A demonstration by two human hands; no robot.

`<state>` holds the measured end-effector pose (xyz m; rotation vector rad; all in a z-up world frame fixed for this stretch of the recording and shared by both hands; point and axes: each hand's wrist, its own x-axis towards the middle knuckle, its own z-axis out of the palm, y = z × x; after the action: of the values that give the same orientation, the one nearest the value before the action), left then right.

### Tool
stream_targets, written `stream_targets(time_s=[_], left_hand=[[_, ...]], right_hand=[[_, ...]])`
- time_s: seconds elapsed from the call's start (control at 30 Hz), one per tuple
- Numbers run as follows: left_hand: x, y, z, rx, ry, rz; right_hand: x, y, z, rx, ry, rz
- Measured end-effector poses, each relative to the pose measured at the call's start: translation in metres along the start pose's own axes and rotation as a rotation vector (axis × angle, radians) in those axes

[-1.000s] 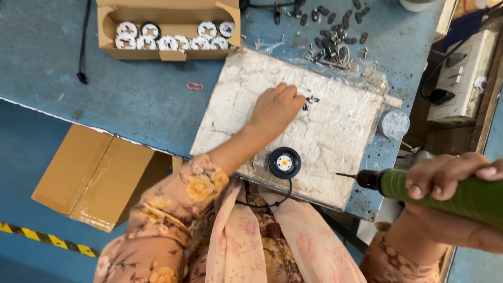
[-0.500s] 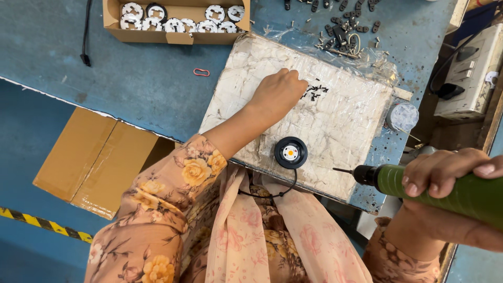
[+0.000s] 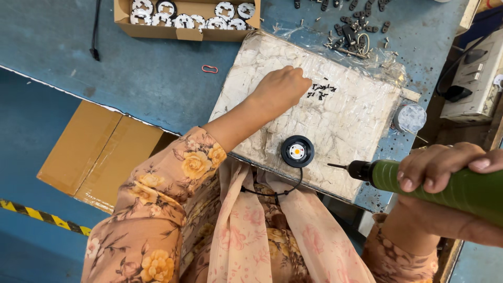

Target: The person assembles a small circular electronic device by inserting a white component into a black housing, securing it with screws using a green electric screwdriver, and attaching a black cable. They repeat the process with a second unit, placing the finished items into a cardboard box.

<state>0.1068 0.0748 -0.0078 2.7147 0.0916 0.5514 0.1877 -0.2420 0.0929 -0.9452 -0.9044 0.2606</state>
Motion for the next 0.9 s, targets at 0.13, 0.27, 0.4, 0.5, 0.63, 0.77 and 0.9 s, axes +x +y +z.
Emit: stream_targets(time_s=[0.13,0.27,0.4,0.5,0.63,0.77,0.9], left_hand=[[-0.016,0.002,-0.024,-0.386,0.047,-0.062],[-0.06,0.051,-0.032,-0.859,0.009,-0.115],[-0.093,0.079,-0.034,-1.256,0.004,-0.346],[-0.101,0.082,-0.035,-1.328,0.019,-0.372],[-0.104,0.081,-0.036,-1.329,0.023,-0.373],[-0.106,0.083,-0.037,-1.3,0.015,-0.326],[-0.105,0.083,-0.044,-1.127,0.038,-0.248]], right_hand=[[-0.003,-0.003,0.005,0.017,0.024,-0.02],[-0.001,-0.002,-0.002,0.065,-0.003,-0.126],[0.004,0.0,-0.007,0.146,-0.043,-0.112],[-0.001,0.001,-0.004,0.176,-0.052,-0.088],[-0.001,0.003,-0.006,0.142,-0.063,-0.105],[0.001,0.0,-0.004,0.117,-0.065,-0.088],[0.008,0.001,0.006,0.106,-0.09,-0.109]])
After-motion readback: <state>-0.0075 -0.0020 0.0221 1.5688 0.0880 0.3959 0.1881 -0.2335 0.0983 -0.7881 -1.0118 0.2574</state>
